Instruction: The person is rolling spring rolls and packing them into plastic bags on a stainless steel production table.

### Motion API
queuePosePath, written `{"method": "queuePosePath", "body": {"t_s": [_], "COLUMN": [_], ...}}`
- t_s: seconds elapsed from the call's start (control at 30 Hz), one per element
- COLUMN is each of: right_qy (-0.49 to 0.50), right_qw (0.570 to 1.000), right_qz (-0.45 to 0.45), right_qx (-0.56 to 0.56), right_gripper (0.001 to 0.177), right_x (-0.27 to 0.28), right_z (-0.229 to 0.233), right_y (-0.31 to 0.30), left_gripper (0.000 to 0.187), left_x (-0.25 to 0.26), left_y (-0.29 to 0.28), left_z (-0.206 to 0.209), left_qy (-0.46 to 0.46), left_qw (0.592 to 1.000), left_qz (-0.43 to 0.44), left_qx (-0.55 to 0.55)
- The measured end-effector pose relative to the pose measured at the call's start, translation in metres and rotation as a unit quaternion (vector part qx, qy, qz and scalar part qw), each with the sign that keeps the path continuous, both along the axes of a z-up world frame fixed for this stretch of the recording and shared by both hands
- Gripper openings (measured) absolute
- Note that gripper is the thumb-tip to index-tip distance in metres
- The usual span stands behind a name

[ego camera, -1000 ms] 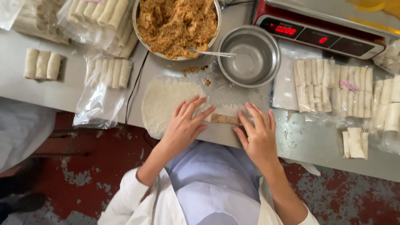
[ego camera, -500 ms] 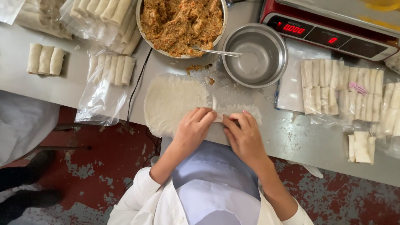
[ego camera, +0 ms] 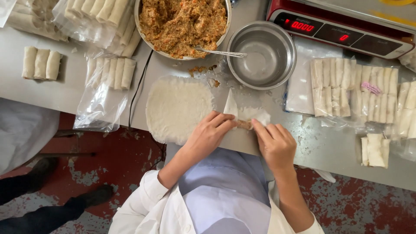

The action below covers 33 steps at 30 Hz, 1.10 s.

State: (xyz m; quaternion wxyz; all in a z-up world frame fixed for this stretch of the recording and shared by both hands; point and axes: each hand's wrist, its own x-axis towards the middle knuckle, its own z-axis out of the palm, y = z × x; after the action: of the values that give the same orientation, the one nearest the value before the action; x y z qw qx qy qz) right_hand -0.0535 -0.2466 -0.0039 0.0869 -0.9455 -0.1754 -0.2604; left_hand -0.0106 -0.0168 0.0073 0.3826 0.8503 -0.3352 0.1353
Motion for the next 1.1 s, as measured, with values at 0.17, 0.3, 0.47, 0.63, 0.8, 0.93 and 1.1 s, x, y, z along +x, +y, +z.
{"method": "queuePosePath", "body": {"t_s": [0.17, 0.3, 0.47, 0.63, 0.8, 0.93, 1.1], "right_qy": [-0.016, 0.096, 0.121, 0.110, 0.146, 0.162, 0.161], "right_qw": [0.996, 0.958, 0.943, 0.954, 0.966, 0.963, 0.965], "right_qz": [0.059, 0.022, 0.030, 0.052, 0.083, 0.078, 0.070], "right_qx": [0.066, 0.269, 0.309, 0.273, 0.199, 0.201, 0.195], "right_gripper": [0.010, 0.026, 0.009, 0.010, 0.012, 0.015, 0.007], "right_x": [0.008, 0.005, 0.014, 0.015, 0.018, 0.022, 0.028], "right_z": [0.019, 0.027, 0.036, 0.032, 0.035, 0.037, 0.039], "right_y": [0.041, 0.050, 0.046, 0.049, 0.040, 0.039, 0.040], "left_gripper": [0.011, 0.020, 0.015, 0.011, 0.036, 0.027, 0.009], "left_x": [0.005, 0.004, 0.006, 0.003, 0.003, 0.012, 0.025], "left_y": [0.001, 0.010, 0.014, 0.020, 0.021, 0.014, 0.002], "left_z": [0.002, 0.000, 0.007, 0.001, 0.022, 0.002, -0.006], "left_qy": [-0.011, -0.005, -0.007, -0.048, -0.060, -0.088, -0.049], "left_qw": [0.999, 0.997, 0.998, 0.996, 0.992, 0.985, 0.984], "left_qz": [-0.003, -0.034, -0.048, -0.034, -0.023, -0.034, -0.033], "left_qx": [0.032, 0.063, 0.048, 0.060, 0.110, 0.142, 0.167]}}
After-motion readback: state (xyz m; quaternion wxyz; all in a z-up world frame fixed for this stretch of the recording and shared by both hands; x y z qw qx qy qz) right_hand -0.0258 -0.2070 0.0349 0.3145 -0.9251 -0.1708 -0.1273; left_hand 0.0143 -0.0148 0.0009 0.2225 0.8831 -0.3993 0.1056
